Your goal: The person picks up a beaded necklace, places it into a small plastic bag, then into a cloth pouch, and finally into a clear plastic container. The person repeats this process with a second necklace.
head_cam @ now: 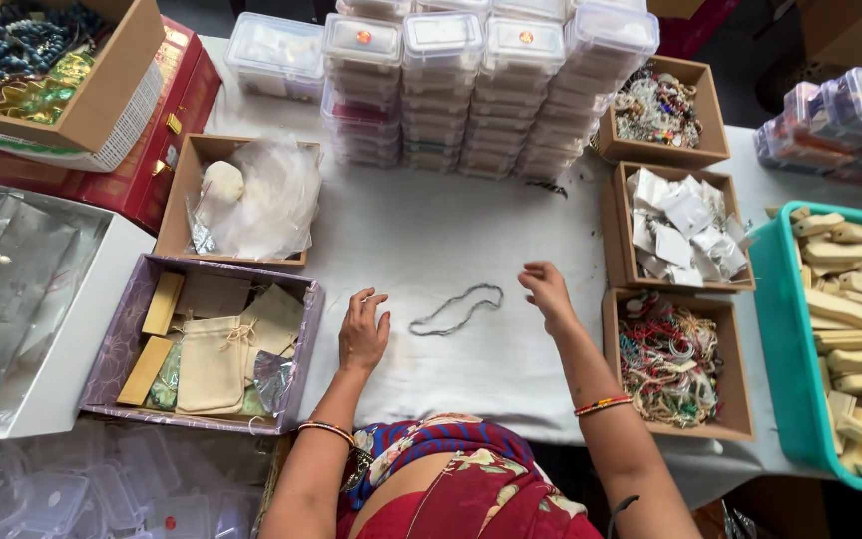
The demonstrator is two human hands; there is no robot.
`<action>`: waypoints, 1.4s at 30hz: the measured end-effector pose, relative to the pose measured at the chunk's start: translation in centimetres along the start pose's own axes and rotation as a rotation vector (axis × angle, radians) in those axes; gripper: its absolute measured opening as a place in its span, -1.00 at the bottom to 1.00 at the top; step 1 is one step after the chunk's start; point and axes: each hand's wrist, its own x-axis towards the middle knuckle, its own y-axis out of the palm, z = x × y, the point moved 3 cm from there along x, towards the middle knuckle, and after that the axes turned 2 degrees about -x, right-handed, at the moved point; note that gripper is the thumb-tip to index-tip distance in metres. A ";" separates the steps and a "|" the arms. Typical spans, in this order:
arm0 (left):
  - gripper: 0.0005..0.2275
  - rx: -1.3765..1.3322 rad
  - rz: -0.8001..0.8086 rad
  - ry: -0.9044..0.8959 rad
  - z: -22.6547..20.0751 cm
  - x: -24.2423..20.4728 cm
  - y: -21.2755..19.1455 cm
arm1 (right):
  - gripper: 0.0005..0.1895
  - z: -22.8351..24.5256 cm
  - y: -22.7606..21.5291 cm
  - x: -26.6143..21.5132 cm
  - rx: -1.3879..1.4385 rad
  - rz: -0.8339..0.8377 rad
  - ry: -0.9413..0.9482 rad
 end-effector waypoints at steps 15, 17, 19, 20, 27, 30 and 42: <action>-0.46 0.328 0.342 0.436 -2.1 -0.9 4.7 | -0.55 -1.7 5.8 -9.0 -1.178 0.032 -0.707; -0.47 0.340 0.255 0.366 -1.2 -0.2 3.9 | -0.54 -2.0 5.0 -8.9 -1.236 0.049 -0.690; -0.51 0.267 0.317 0.349 -1.4 0.2 2.9 | -0.54 -1.9 4.4 -8.9 -1.271 0.002 -0.705; -0.51 0.266 0.323 0.342 -1.7 0.2 3.0 | -0.54 -2.2 4.7 -9.0 -1.271 0.010 -0.700; -0.56 0.183 0.226 0.444 -4.3 0.2 4.8 | -0.62 -1.4 8.7 -8.9 -1.157 -0.092 -0.857; -0.59 0.216 0.292 0.451 -4.3 0.1 5.8 | -0.68 -1.7 9.7 -8.3 -1.170 -0.081 -0.897; -0.78 -0.057 0.764 0.107 -7.7 1.2 2.8 | -0.83 -3.5 9.1 -6.7 0.170 0.397 -0.160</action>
